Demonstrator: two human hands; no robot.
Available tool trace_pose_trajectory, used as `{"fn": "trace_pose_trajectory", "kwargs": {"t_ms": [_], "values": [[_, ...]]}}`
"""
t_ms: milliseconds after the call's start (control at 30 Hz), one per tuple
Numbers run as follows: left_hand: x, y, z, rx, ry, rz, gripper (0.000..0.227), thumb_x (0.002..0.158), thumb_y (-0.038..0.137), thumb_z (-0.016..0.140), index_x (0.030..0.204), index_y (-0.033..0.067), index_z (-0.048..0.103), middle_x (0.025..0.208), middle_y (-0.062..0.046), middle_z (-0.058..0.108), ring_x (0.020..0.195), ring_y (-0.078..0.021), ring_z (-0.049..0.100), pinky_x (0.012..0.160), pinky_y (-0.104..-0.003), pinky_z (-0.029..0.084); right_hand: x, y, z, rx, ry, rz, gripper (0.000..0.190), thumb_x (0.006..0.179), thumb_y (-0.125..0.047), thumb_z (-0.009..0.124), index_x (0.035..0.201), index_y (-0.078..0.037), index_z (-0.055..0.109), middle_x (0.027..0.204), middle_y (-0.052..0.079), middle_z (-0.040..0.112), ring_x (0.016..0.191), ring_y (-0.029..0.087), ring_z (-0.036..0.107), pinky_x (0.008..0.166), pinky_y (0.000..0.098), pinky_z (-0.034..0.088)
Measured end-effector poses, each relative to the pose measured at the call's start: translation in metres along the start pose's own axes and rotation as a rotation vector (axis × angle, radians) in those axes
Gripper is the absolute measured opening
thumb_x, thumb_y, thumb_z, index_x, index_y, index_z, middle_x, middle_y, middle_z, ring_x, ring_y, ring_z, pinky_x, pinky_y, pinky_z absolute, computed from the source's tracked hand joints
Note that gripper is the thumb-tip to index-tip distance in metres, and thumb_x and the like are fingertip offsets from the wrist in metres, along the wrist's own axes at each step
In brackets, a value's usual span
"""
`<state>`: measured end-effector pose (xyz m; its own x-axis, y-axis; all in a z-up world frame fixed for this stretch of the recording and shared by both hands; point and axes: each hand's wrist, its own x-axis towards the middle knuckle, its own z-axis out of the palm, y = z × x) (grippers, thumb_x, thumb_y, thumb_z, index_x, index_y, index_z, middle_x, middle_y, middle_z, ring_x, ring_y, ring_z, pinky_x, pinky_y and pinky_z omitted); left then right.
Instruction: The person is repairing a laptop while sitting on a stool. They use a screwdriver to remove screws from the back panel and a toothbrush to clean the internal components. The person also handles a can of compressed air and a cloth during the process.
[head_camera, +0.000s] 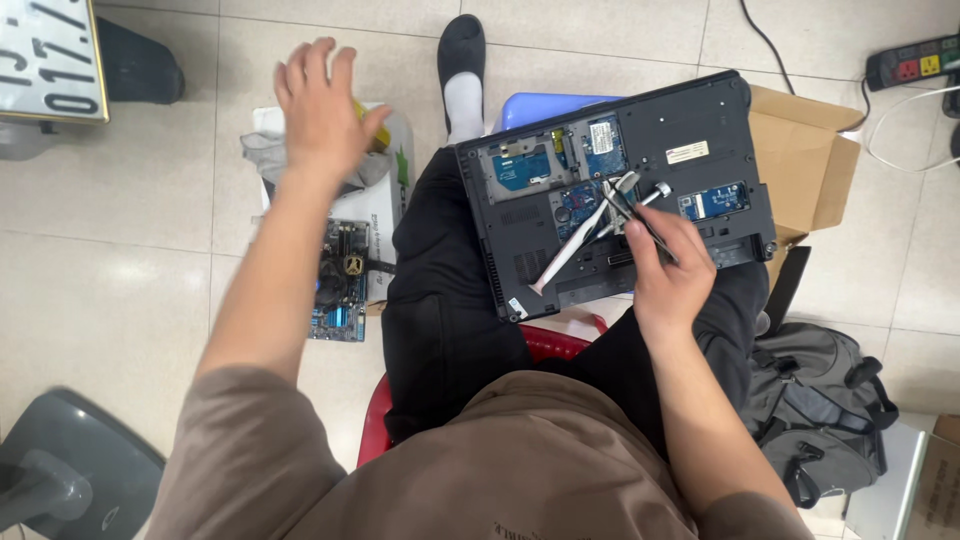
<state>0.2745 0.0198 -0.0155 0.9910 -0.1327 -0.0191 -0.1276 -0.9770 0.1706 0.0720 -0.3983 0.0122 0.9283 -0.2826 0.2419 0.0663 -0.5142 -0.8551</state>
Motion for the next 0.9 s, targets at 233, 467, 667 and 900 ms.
{"fn": "trace_pose_trajectory", "kwargs": {"t_ms": [233, 467, 667, 900], "values": [[-0.126, 0.104, 0.045, -0.528, 0.229, 0.101, 0.072, 0.106, 0.044, 0.088, 0.155, 0.0005, 0.059, 0.149, -0.026, 0.06, 0.145, -0.0521, 0.055, 0.12, -0.064, 0.043, 0.051, 0.032, 0.029, -0.091, 0.084, -0.384, 0.011, 0.11, -0.012, 0.094, 0.118, -0.005, 0.094, 0.105, 0.011, 0.087, 0.1, 0.034, 0.081, 0.088, 0.0451, 0.062], [-0.156, 0.119, 0.062, -0.669, 0.074, -0.16, 0.057, 0.119, 0.05, 0.065, 0.153, 0.004, 0.058, 0.16, -0.02, 0.055, 0.156, -0.0468, 0.047, 0.124, -0.067, 0.038, 0.062, 0.032, 0.049, -0.13, 0.047, -0.418, 0.011, 0.111, -0.014, 0.093, 0.117, -0.005, 0.094, 0.1, 0.009, 0.086, 0.101, 0.028, 0.079, 0.086, 0.0403, 0.064], [-0.146, 0.111, 0.066, -0.677, 0.053, -0.214, 0.05, 0.12, 0.056, 0.06, 0.144, 0.0122, 0.064, 0.153, -0.011, 0.063, 0.15, -0.042, 0.055, 0.119, -0.063, 0.044, 0.061, 0.046, 0.06, -0.157, 0.052, -0.436, 0.01, 0.109, -0.014, 0.095, 0.115, -0.005, 0.094, 0.101, 0.01, 0.087, 0.098, 0.03, 0.079, 0.086, 0.0399, 0.063], [-0.146, 0.117, 0.059, -0.699, 0.027, -0.225, 0.052, 0.121, 0.058, 0.055, 0.142, 0.0108, 0.065, 0.152, -0.012, 0.063, 0.15, -0.0423, 0.054, 0.121, -0.061, 0.042, 0.06, 0.034, 0.061, -0.169, 0.056, -0.429, 0.009, 0.112, -0.012, 0.091, 0.116, -0.004, 0.093, 0.097, 0.009, 0.085, 0.098, 0.026, 0.077, 0.084, 0.0368, 0.063]]}}
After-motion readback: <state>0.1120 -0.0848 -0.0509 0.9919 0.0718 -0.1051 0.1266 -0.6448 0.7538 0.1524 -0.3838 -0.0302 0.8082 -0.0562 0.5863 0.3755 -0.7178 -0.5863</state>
